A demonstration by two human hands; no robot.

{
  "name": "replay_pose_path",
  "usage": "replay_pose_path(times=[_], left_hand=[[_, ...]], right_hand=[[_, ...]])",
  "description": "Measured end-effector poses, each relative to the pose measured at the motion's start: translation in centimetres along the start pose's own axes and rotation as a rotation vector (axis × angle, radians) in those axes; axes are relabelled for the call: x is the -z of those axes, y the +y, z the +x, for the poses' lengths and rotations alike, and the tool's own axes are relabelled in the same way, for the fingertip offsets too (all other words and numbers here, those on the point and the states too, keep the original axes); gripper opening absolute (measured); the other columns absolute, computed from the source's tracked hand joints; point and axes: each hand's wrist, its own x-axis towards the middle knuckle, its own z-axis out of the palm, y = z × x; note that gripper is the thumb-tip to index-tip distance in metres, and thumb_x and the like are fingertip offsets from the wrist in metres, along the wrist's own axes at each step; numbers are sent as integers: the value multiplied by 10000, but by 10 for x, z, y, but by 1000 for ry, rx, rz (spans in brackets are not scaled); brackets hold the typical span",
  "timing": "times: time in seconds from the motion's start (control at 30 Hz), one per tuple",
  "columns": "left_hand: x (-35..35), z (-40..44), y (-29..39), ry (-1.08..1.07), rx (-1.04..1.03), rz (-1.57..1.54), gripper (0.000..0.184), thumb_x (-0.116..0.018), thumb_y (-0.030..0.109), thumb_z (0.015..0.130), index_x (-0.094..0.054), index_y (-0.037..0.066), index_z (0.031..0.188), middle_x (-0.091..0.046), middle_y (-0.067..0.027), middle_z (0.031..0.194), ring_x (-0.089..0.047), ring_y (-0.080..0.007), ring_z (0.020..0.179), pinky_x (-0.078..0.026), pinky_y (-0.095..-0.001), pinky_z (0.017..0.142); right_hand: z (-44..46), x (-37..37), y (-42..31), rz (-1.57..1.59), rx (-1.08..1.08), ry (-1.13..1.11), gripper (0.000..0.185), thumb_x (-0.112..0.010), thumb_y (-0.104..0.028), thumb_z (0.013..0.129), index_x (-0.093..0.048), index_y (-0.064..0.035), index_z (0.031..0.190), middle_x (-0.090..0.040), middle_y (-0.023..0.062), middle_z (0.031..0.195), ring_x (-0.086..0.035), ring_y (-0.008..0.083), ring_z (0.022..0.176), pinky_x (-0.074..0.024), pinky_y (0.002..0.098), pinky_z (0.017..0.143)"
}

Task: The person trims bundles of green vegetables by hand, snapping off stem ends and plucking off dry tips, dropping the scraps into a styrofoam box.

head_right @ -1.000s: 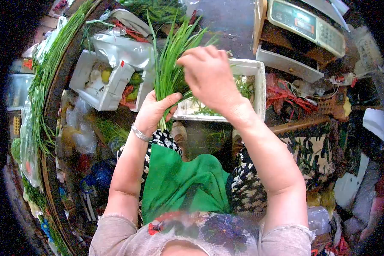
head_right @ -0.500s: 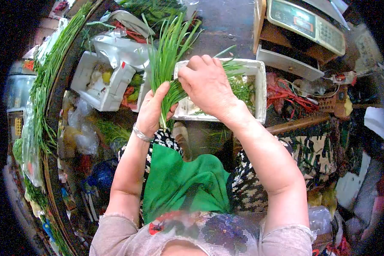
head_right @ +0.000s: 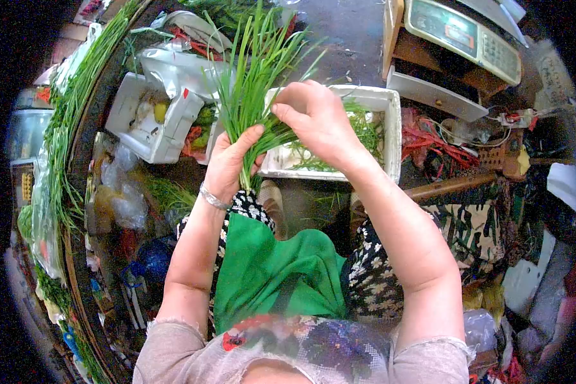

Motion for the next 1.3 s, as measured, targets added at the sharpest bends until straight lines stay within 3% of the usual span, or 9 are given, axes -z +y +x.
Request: replay_pose_path(times=[0.23, 0.33, 0.47, 0.57, 0.67, 0.77, 1.0, 1.07, 1.3], left_hand=[[-9, 3, -9, 5, -29, 111, 153, -686, 184, 877, -658, 65, 969, -619, 41, 792, -537, -45, 597, -441, -208, 497], [-9, 3, -9, -27, -70, 94, 177, -668, 229, 890, -628, 86, 987, -612, 20, 711, -542, -70, 529, -411, -200, 446], [-8, 4, -7, -22, -3, 27, 218, -650, 294, 899, -605, 94, 974, -609, 1, 697, -546, -80, 519, -400, -196, 422], [-9, 3, -4, -6, 23, 12, 239, -631, 335, 906, -589, 107, 962, -607, -11, 688, -552, -86, 516, -390, -191, 405], [-9, 3, -6, 18, 0, 13, 224, -628, 332, 907, -595, 118, 964, -609, 0, 694, -554, -83, 515, -389, -191, 407], [-8, 3, -4, 61, -13, 25, 192, -634, 296, 905, -597, 120, 974, -617, 8, 713, -558, -83, 517, -388, -195, 407], [-5, 4, -5, 121, -18, -5, 196, -694, 240, 863, -613, 118, 993, -633, 5, 742, -561, -89, 522, -388, -201, 415], [-4, 4, -4, 142, -23, -13, 203, -704, 233, 856, -614, 117, 996, -632, 4, 737, -561, -91, 521, -387, -202, 416], [-3, 3, -3, 174, -62, 28, 213, -704, 197, 854, -608, 78, 1003, -623, -9, 719, -542, -91, 505, -377, -210, 409]], right_hand=[[0, -7, 1, 71, -200, -104, 294, -704, -278, 779, -697, -7, 894, -683, 154, 856, -657, 253, 812, -499, 362, 756], [-1, -7, 0, 294, -292, -122, 232, -712, -191, 821, -643, 8, 918, -620, 16, 859, -544, 89, 821, -438, 251, 754], [-2, -8, 1, 555, -322, -139, 176, -688, -142, 838, -644, 2, 930, -629, 14, 869, -558, 89, 824, -446, 250, 759], [-2, -9, -1, 586, -291, -83, 219, -637, -85, 820, -650, 57, 987, -680, 115, 931, -619, 164, 845, -483, 298, 779], [-3, -7, -4, 573, -334, -109, 218, -637, -94, 827, -649, 44, 996, -679, 113, 952, -616, 163, 862, -479, 296, 794], [-3, -8, -3, 617, -297, -99, 138, -671, -112, 848, -659, -18, 948, -642, 12, 873, -572, 90, 819, -453, 240, 768], [2, 9, 3, 279, -244, -2, 153, -681, -133, 849, -659, -6, 931, -626, -6, 819, -552, 62, 779, -443, 215, 711], [3, 13, 4, 224, -225, 86, 199, -667, -167, 805, -671, 3, 907, -663, 60, 796, -600, 109, 749, -483, 261, 699], [4, 20, 4, 98, -144, 109, 189, -630, -141, 817, -674, 7, 924, -677, 71, 804, -618, 115, 747, -492, 281, 707]])
